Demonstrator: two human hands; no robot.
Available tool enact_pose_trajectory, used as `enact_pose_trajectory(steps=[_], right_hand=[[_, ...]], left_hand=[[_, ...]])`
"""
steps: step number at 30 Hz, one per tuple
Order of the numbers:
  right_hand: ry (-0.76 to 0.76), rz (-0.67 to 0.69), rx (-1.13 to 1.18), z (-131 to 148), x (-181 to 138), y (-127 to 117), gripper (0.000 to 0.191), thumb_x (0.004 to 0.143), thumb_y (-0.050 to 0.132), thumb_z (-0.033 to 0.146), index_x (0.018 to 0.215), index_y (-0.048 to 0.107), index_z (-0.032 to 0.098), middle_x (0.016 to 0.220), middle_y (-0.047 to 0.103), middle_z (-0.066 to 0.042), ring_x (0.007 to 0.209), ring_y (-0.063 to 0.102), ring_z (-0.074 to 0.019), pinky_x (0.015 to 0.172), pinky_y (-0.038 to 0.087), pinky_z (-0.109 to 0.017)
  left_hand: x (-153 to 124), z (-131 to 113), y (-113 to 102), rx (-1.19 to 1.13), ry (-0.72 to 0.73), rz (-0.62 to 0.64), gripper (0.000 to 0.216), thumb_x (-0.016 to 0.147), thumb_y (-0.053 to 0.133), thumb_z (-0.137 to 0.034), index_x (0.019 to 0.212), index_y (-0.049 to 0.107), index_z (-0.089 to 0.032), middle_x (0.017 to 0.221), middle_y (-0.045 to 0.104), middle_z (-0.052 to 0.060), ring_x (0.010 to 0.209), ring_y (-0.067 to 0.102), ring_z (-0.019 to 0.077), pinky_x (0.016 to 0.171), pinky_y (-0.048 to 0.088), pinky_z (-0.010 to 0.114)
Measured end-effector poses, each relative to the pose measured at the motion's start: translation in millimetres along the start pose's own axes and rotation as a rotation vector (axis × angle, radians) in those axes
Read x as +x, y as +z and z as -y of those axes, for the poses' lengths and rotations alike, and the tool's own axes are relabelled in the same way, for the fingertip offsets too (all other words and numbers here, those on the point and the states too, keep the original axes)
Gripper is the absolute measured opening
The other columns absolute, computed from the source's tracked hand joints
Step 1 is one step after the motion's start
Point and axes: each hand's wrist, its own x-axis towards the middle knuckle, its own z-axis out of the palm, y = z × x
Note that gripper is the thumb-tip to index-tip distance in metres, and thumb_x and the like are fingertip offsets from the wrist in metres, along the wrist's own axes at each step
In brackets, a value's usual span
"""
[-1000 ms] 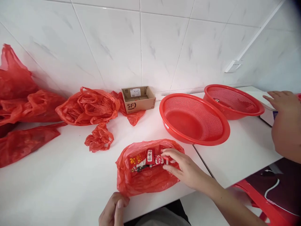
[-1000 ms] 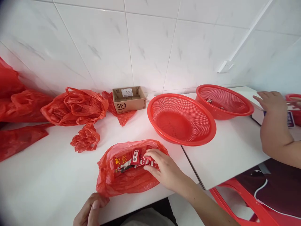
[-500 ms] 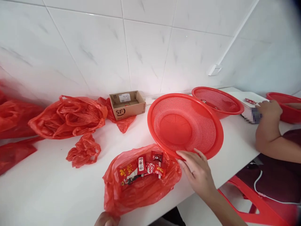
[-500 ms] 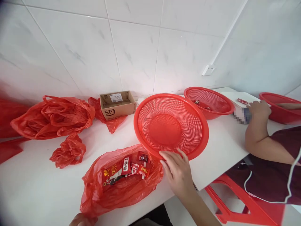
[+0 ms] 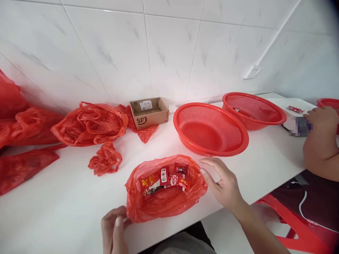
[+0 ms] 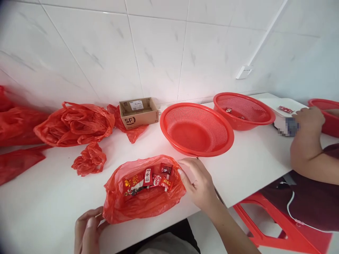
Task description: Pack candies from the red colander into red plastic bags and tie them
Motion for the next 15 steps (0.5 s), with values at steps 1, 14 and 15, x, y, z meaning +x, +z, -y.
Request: enact_pose_trajectory(steps=[1, 14, 15], right_hand=[[0.069, 0.08, -0.014, -1.2, -6.8, 2.1, 0.033, 0.088, 0.058, 0.032, 0.12, 0.055, 0.026, 0.118, 0.062, -0.009, 0.107, 0.06, -0.0247, 0.09, 0.051, -0.04], [0.36, 0.217, 0.282, 3.7, 6.7, -20.5, 0.025, 0.09, 0.055, 0.044, 0.091, 0.064, 0.02, 0.084, 0.063, -0.003, 0.075, 0.057, -0.0162, 0.066, 0.046, -0.025], [0.319, 0.179, 0.284, 8.6, 16.6, -21.9, 0.025, 0.089, 0.056, 0.043, 0.087, 0.064, 0.02, 0.08, 0.061, -0.002, 0.073, 0.056, -0.0155, 0.064, 0.045, -0.025]], left_hand=[[5.3, -5.1, 0.6, 0.04, -0.036, 0.051, 0.046, 0.08, 0.056, -0.06, 0.107, 0.055, -0.023, 0.108, 0.059, 0.006, 0.091, 0.061, 0.0214, 0.073, 0.053, 0.033], [44.9, -51.6, -14.1, 0.173, -0.086, 0.337, 0.047, 0.076, 0.064, -0.056, 0.101, 0.071, -0.018, 0.096, 0.074, 0.006, 0.094, 0.065, 0.0267, 0.083, 0.05, 0.033], [50.7, -61.0, -15.2, 0.194, -0.051, 0.299, 0.047, 0.074, 0.065, -0.057, 0.1, 0.072, -0.018, 0.095, 0.074, 0.005, 0.094, 0.064, 0.0266, 0.083, 0.05, 0.032]])
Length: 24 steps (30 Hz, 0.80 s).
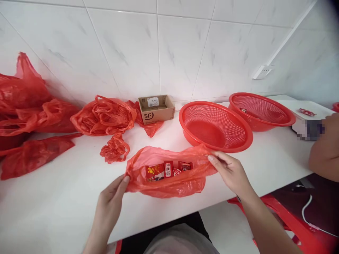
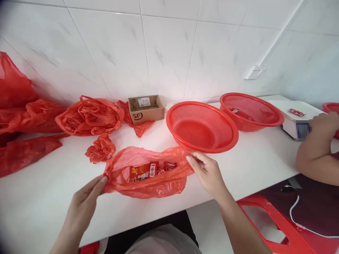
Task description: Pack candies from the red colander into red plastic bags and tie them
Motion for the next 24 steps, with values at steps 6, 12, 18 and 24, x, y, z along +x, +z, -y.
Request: enact_pose_trajectory(steps=[6, 12, 18, 24], right_hand=[[-0.199, -0.18, 0.042, 40.9, 33.7, -3.3, 0.022, 0.089, 0.058, 0.04, 0.079, 0.065, 0.021, 0.074, 0.06, 0.0, 0.068, 0.053, -0.0136, 0.062, 0.043, -0.024], [-0.163, -0.082, 0.038, 30.4, 29.3, -1.6, 0.021, 0.091, 0.056, 0.039, 0.085, 0.066, 0.021, 0.08, 0.064, -0.002, 0.073, 0.057, -0.015, 0.066, 0.046, -0.026], [-0.129, -0.075, 0.163, 24.0, 24.0, -6.2, 0.02, 0.089, 0.058, 0.039, 0.085, 0.067, 0.021, 0.09, 0.065, -0.003, 0.087, 0.06, -0.0182, 0.074, 0.047, -0.027], [-0.132, -0.031, 0.188, 38.9, 32.7, 5.1, 0.023, 0.091, 0.055, 0.041, 0.082, 0.064, 0.021, 0.075, 0.06, 0.001, 0.069, 0.053, -0.0132, 0.064, 0.043, -0.024]], left_hand=[[9.9, -59.3, -18.3, 0.071, 0.206, -0.223, 0.042, 0.075, 0.062, -0.057, 0.096, 0.071, -0.022, 0.085, 0.069, 0.0, 0.094, 0.058, 0.023, 0.073, 0.044, 0.027], [-1.1, -50.2, -12.1, 0.063, 0.128, -0.185, 0.037, 0.077, 0.059, -0.057, 0.088, 0.069, -0.023, 0.084, 0.068, 0.001, 0.104, 0.057, 0.028, 0.082, 0.044, 0.031], [1.6, -46.5, -9.7, 0.206, 0.245, -0.244, 0.043, 0.082, 0.051, -0.058, 0.108, 0.058, -0.026, 0.113, 0.065, 0.004, 0.105, 0.059, 0.0272, 0.087, 0.046, 0.039], [8.6, -66.1, 8.1, 0.797, 0.725, -0.354, 0.039, 0.083, 0.057, -0.047, 0.117, 0.059, -0.027, 0.121, 0.058, 0.009, 0.105, 0.058, 0.0315, 0.071, 0.05, 0.039]])
